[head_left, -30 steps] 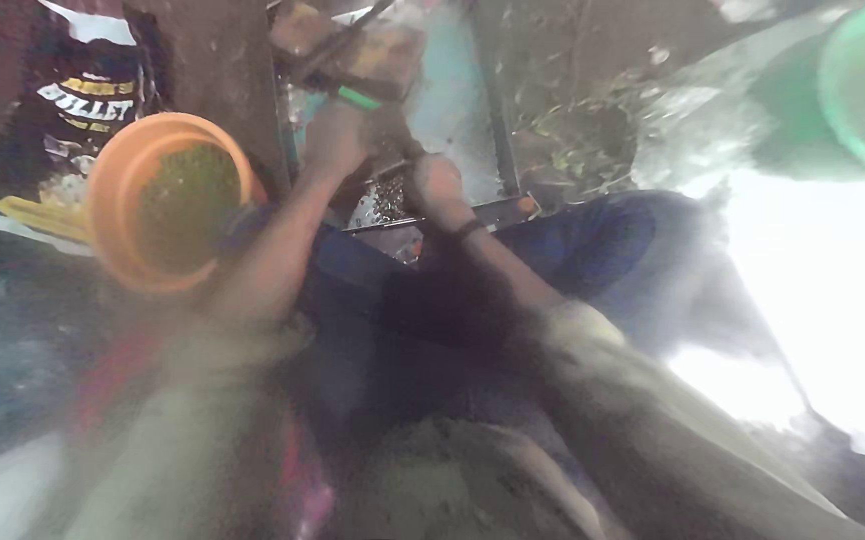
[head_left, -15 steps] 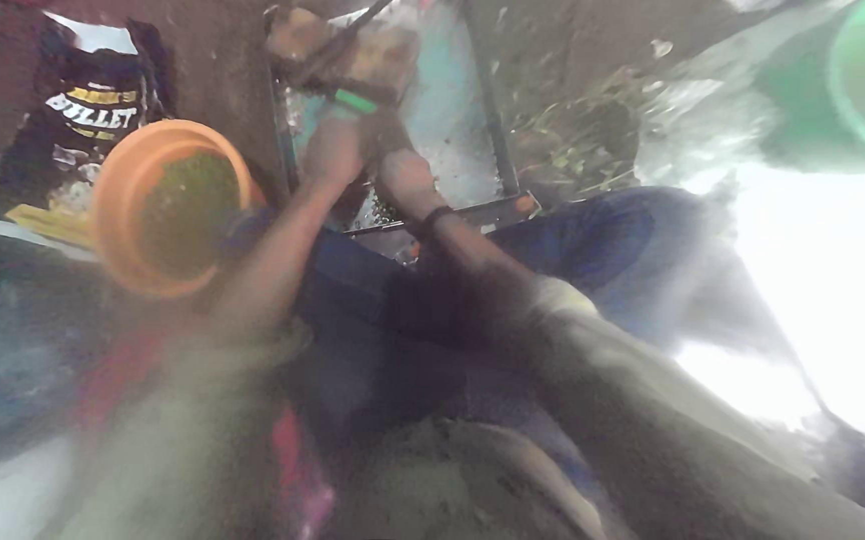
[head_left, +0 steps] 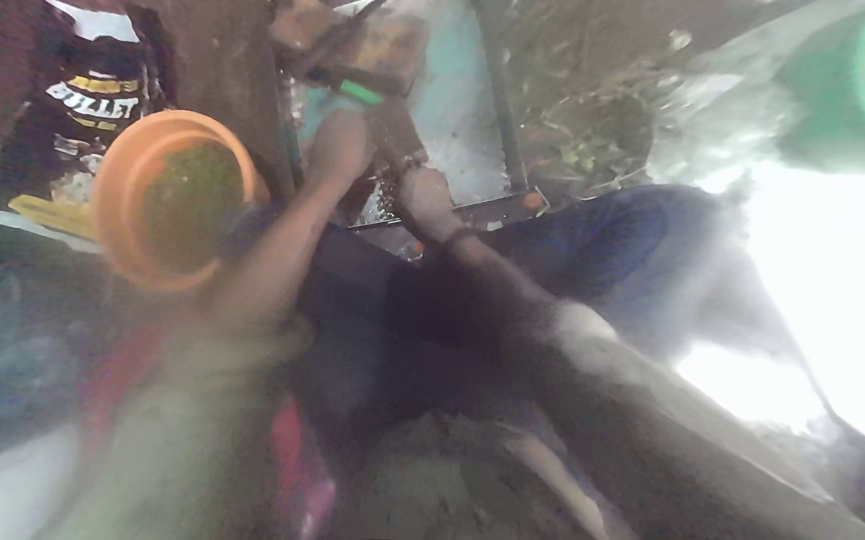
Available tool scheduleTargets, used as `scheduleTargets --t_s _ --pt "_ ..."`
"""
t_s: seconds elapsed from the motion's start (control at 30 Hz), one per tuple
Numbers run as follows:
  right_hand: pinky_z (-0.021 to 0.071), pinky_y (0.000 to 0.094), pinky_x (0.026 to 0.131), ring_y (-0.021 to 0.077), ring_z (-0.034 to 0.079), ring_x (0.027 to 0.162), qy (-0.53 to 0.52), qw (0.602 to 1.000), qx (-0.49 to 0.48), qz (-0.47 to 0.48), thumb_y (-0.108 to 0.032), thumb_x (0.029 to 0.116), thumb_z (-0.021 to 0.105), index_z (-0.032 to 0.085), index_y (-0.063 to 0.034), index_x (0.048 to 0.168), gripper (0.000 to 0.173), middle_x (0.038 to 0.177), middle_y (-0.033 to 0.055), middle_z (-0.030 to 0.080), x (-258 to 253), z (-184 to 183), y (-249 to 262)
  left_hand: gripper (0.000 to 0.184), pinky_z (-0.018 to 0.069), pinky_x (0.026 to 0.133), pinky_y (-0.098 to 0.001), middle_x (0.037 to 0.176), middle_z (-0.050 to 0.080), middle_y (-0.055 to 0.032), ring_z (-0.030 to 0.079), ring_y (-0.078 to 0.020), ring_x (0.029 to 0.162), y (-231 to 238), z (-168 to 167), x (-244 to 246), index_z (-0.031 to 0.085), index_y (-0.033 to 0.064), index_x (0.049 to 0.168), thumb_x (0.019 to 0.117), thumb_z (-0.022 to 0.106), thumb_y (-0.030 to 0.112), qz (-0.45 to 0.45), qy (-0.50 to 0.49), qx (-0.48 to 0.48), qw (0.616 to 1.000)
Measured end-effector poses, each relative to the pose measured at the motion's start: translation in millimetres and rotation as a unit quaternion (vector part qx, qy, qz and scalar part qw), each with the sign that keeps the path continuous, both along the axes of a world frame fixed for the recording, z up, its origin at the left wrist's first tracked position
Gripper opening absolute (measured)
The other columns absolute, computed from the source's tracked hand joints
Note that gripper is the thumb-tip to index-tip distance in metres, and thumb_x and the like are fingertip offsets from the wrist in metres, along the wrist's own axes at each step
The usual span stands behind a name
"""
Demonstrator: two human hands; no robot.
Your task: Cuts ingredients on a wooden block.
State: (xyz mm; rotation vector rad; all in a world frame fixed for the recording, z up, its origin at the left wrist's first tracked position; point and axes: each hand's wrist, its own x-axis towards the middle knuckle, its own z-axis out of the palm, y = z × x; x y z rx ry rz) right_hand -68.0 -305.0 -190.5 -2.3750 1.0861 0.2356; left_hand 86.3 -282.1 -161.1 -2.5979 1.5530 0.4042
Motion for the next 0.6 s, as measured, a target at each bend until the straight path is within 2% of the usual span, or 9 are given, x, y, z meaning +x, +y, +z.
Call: scheduleTargets --t_s 0.03,0.1,0.2,0.27,0.3,0.33,0.37,0.57,0.6 --pt "0.057 0.0627 0.075 0.0449 0.072 0.095 0.013 1.0 -0.016 0.01 -0.022 0.0961 0.061 0.053 -0.0193 0.151 0.056 0.101 0.0227 0.073 -12.5 -5.3 6.2 0.019 0.0537 0.098 -0.062 0.117 0.072 -0.018 0.067 -0.0397 0.116 0.2 0.3 -1.8 0.077 0.0083 0.105 0.0961 0.065 0.019 0.001 0.002 0.006 1.0" --pt "0.0558 0.0636 0.073 0.0457 0.072 0.092 0.044 0.999 -0.013 0.024 -0.017 0.0942 0.06 0.04 -0.0244 0.16 0.069 0.099 0.0229 0.072 -29.3 -1.4 11.3 0.02 0.0533 0.098 -0.0624 0.119 0.071 -0.0201 0.066 -0.0411 0.117 -2.8 4.0 -3.6 0.076 0.0063 0.107 0.0968 0.064 0.018 0.008 0.012 0.011 1.0" --pt "0.0567 0.0617 0.071 0.0443 0.072 0.088 0.003 1.0 -0.004 -0.003 -0.019 0.0948 0.062 0.047 -0.0211 0.156 0.063 0.097 0.023 0.072 -38.2 17.5 13.9 0.02 0.053 0.099 -0.0623 0.121 0.07 -0.0223 0.065 -0.0419 0.12 -3.5 6.7 -4.2 0.076 0.0055 0.108 0.0957 0.067 0.018 0.017 0.019 0.009 1.0" --pt "0.057 0.0629 0.076 0.0476 0.071 0.095 -0.034 0.999 0.034 -0.02 -0.014 0.0964 0.066 0.059 -0.0019 0.137 0.043 0.103 0.0281 0.07 -33.3 45.4 13.2 0.019 0.0536 0.098 -0.0633 0.121 0.07 -0.0225 0.065 -0.0425 0.12 -1.5 5.1 -2.2 0.077 0.0068 0.107 0.0917 0.069 0.014 0.019 0.019 0.002 1.0" --pt "0.0567 0.0624 0.082 0.046 0.07 0.101 -0.018 0.999 0.044 -0.015 -0.017 0.0996 0.064 0.064 0.0011 0.128 0.034 0.109 0.0271 0.07 -18.4 50.7 7.3 0.019 0.0538 0.097 -0.0638 0.121 0.07 -0.0225 0.065 -0.0428 0.119 0.0 3.9 -2.1 0.077 0.0066 0.107 0.0906 0.069 0.012 0.021 0.018 0.003 1.0" --pt "0.0584 0.061 0.08 0.0423 0.072 0.1 -0.021 1.0 0.01 -0.006 -0.021 0.099 0.062 0.069 -0.0012 0.116 0.027 0.107 0.0231 0.072 0.6 37.5 0.6 0.018 0.0545 0.095 -0.0639 0.119 0.07 -0.0221 0.065 -0.0428 0.117 1.3 2.1 -2.2 0.076 0.0061 0.106 0.0899 0.069 0.012 0.022 0.012 0.008 1.0" --pt "0.0583 0.0615 0.079 0.0413 0.072 0.1 -0.027 1.0 -0.007 0.002 -0.024 0.0989 0.061 0.071 -0.0032 0.113 0.027 0.109 0.0217 0.073 17.0 27.2 -5.4 0.018 0.0548 0.094 -0.0642 0.118 0.07 -0.0221 0.066 -0.043 0.116 1.8 1.6 -2.8 0.075 0.0055 0.106 0.0905 0.068 0.011 0.022 0.008 0.009 1.0" --pt "0.0566 0.0639 0.081 0.0429 0.071 0.104 -0.004 1.0 -0.003 0.023 -0.026 0.0998 0.058 0.069 -0.0068 0.124 0.033 0.11 0.0217 0.073 38.9 12.1 -10.6 0.018 0.0556 0.092 -0.0634 0.115 0.071 -0.0214 0.068 -0.0423 0.112 1.0 1.3 -4.1 0.074 0.0047 0.105 0.0902 0.067 0.011 0.024 0.006 0.007 1.0" --pt "0.0563 0.0634 0.081 0.0437 0.071 0.105 0.005 1.0 -0.006 0.026 -0.026 0.1009 0.056 0.064 -0.0085 0.133 0.037 0.111 0.0222 0.073 33.2 11.7 -7.4 0.017 0.0554 0.092 -0.063 0.114 0.072 -0.0207 0.068 -0.0417 0.112 -0.5 0.7 -3.1 0.075 0.006 0.104 0.0899 0.067 0.012 0.024 0.008 0.006 1.0"
